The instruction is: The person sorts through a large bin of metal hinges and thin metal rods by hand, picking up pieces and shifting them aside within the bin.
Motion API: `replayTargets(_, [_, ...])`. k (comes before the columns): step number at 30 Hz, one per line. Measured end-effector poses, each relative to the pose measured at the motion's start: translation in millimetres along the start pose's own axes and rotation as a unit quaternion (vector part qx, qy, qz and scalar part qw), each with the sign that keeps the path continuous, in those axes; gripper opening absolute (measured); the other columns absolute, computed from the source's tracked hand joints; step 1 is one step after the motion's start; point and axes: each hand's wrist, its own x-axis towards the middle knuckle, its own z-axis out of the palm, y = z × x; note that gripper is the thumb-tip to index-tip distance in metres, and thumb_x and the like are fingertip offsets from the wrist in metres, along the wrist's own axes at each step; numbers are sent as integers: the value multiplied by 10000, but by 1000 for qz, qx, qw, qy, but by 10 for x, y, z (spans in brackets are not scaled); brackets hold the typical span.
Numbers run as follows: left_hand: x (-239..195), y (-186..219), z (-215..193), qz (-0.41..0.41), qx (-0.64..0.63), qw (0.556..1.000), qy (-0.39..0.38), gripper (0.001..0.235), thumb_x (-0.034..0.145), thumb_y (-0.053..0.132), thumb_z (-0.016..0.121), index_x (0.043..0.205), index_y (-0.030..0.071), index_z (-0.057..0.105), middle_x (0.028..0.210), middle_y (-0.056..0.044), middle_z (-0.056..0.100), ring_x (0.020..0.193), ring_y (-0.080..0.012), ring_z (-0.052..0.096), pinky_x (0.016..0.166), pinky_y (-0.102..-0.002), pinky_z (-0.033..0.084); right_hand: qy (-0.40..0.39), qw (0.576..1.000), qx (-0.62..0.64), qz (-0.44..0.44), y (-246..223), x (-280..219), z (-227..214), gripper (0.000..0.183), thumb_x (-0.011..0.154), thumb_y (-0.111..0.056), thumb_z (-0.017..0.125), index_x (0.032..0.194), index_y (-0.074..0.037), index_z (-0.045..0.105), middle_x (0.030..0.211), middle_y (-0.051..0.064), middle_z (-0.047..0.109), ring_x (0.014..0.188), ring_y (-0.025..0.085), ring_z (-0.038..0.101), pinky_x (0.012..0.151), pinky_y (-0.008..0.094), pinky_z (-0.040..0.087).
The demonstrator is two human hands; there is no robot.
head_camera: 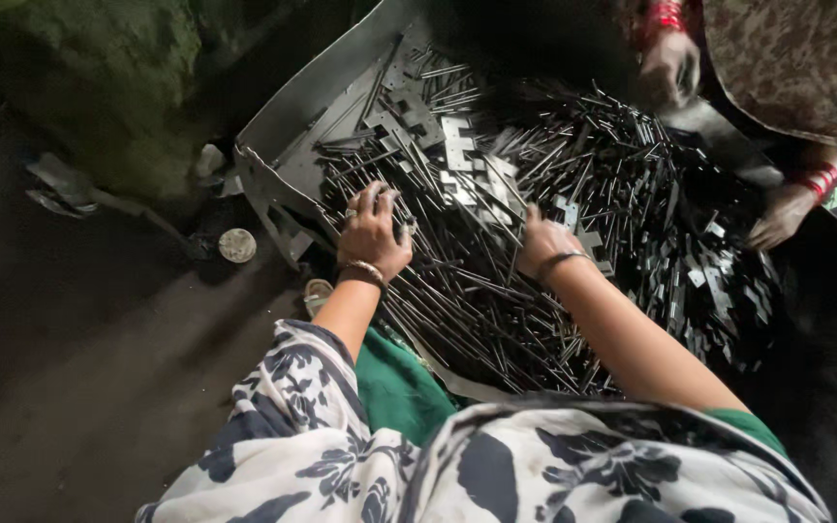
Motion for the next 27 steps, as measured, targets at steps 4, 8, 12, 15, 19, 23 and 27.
replayTargets(4, [18,-12,-26,-11,6,1000,-18,525,777,220,784,1261,158,589,1386,-88,510,1314,-327,498,1019,-441,503,-11,1000,-3,21,213,-390,75,893,890,-74,627,1633,-27,135,1081,252,703,1023,360,704,858,413,617])
replayTargets(8, [33,-13,-40,7,-6,1000,2,534,770,227,794,1256,145,590,1380,-90,518,1295,-331,505,1044,-443,488,20,1000,-5,7,665,-936,238,905,869,-190,663,1615,-62,168,1041,253,698,1004,376,700,873,442,599])
replayTargets(12, [6,-42,-14,23,-9,999,22,545,755,232,799,1252,137,596,1347,-91,535,1271,-326,524,1076,-448,466,-13,999,-45,28,971,-1471,581,879,920,-197,579,1652,-140,96,1166,271,650,1052,391,688,912,478,582])
replayTargets(15, [11,-74,-1,32,-10,999,33,528,760,231,803,1241,138,605,1336,-95,545,1259,-338,528,1069,-451,460,-27,998,-26,48,1080,-1715,841,941,883,-143,583,1668,-160,64,1229,254,631,1070,382,694,913,464,587])
replayTargets(19, [10,-138,9,52,-9,998,43,533,766,224,801,1248,122,598,1336,-100,552,1260,-328,544,1111,-455,452,-2,999,6,51,1276,-2015,1192,969,852,-218,633,1648,-155,85,1225,262,619,1056,405,687,911,466,575])
replayTargets(23, [49,-162,23,59,-3,997,46,534,766,245,824,1234,109,606,1338,-128,551,1240,-364,541,1080,-469,449,26,994,81,75,1428,-2224,1569,954,808,-260,688,1616,-244,182,1153,226,656,1063,410,668,932,485,546])
replayTargets(27, [-14,-189,7,62,5,997,34,514,796,256,828,1238,106,611,1359,-136,550,1244,-375,545,1068,-475,457,144,969,197,-30,1485,-2245,1831,947,729,-209,719,1580,-190,305,1049,229,672,947,432,663,831,493,549])
